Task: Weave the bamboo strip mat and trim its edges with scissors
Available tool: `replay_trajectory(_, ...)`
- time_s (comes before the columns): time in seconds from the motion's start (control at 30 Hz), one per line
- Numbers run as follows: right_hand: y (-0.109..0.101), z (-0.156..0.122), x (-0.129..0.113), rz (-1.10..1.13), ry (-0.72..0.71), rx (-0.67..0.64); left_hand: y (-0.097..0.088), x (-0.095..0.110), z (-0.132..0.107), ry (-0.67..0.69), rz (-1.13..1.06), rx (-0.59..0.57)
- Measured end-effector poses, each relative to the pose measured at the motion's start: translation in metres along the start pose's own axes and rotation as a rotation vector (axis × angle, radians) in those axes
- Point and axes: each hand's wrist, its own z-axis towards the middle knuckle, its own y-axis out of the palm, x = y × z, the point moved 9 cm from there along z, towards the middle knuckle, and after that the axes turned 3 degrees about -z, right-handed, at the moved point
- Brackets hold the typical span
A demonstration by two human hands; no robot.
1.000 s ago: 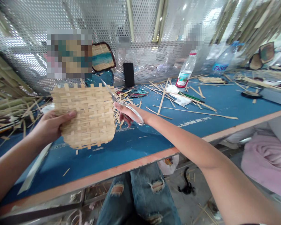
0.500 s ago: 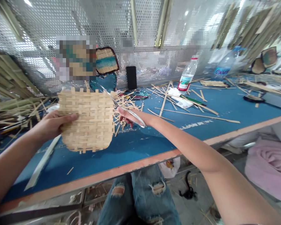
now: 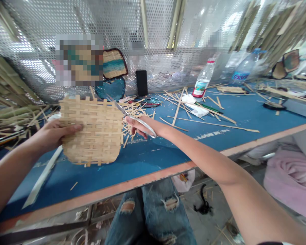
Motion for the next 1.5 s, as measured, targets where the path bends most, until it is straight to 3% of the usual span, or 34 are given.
replay_trajectory(0.27, 0.004, -0.006, -0.004, -0.131, -0.027, -0.198, -0.002, -0.011, -0.002, -0.139, -0.023, -0.047)
replay_trajectory(0.5, 0.004, -0.004, -0.007, -0.094, -0.053, -0.147, -0.001, -0.007, -0.004, -0.118, -0.008, -0.006)
replay_trajectory(0.57, 0.002, -0.007, -0.008, -0.063, -0.048, -0.173, -0.004, -0.002, -0.005, -0.097, -0.014, 0.031)
replay_trajectory(0.7, -0.017, -0.01, 0.009, 0.034, 0.034, -0.231, -0.024, 0.018, -0.007, 0.025, -0.041, 0.211)
replay_trajectory(0.8, -0.043, 0.003, 0.033, 0.183, 0.099, -0.102, -0.029, 0.018, -0.005, 0.008, -0.024, 0.221)
replay_trajectory(0.93, -0.064, 0.021, 0.047, 0.45, 0.039, 0.221, -0.015, -0.003, -0.003, -0.154, 0.022, 0.083)
replay_trajectory(1.03, -0.045, 0.025, 0.032, 0.545, -0.045, 0.228, -0.005, -0.009, -0.005, -0.19, 0.042, 0.021)
replay_trajectory(1.17, -0.019, 0.023, 0.006, 0.505, -0.103, 0.236, -0.001, -0.007, -0.007, -0.178, 0.05, 0.007)
replay_trajectory(1.5, -0.006, 0.02, -0.003, 0.402, -0.147, 0.154, 0.004, -0.009, -0.008, -0.168, 0.038, -0.014)
